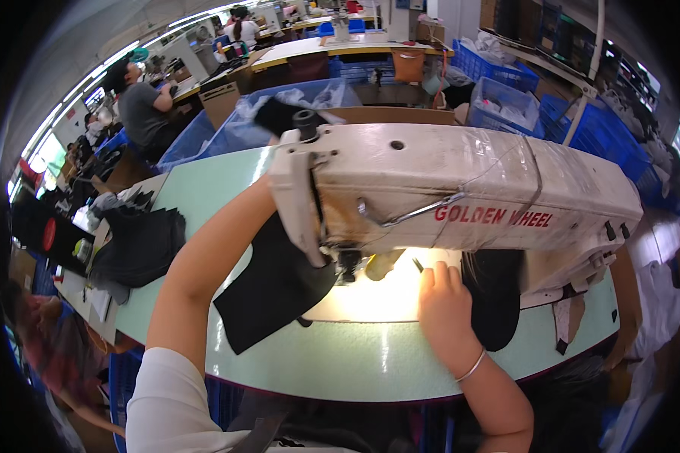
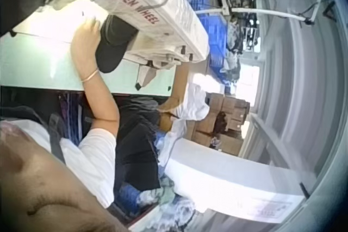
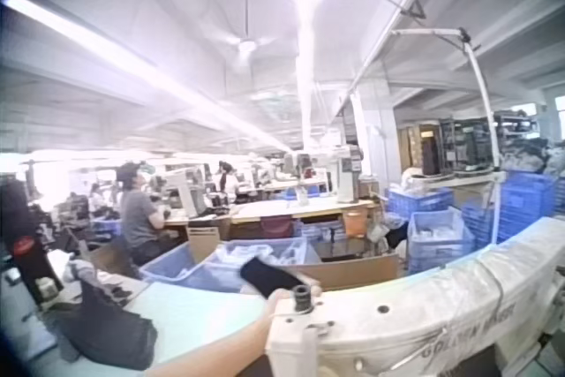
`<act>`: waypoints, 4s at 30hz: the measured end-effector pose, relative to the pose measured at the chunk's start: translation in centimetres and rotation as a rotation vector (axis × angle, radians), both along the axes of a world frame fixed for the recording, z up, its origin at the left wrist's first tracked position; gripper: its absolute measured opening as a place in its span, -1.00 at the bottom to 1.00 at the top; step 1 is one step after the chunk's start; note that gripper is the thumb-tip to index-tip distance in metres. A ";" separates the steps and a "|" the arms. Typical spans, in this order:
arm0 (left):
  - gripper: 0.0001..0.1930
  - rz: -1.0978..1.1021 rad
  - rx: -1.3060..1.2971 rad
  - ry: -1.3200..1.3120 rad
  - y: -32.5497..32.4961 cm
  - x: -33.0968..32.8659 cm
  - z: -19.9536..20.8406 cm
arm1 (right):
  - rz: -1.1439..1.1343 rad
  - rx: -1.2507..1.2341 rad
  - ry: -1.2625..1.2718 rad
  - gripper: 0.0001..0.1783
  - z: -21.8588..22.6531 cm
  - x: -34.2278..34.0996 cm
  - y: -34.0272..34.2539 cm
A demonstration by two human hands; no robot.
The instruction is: The person trims threads from a stitched fabric piece using snips, then aligns black fabric panels and sews them together using a sewing machine.
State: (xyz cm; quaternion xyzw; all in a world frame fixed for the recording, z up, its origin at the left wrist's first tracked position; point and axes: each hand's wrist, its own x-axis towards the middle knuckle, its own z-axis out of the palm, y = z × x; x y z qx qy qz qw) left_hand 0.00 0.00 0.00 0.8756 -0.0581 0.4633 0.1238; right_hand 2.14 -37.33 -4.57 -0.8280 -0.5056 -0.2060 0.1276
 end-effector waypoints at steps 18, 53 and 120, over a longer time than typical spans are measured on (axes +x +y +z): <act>-0.90 0.290 -0.308 0.008 -13.9 -16.3 -0.4 | 0.287 0.323 1.923 -0.56 5.9 -8.9 8.1; -0.47 -0.302 -1.801 0.086 -19.0 -40.2 -1.4 | 0.873 0.148 0.142 -0.33 8.1 -16.0 5.3; -0.03 -0.529 -1.748 0.097 -25.6 -36.1 0.9 | -0.139 0.143 0.100 -0.54 1.0 -5.7 -2.6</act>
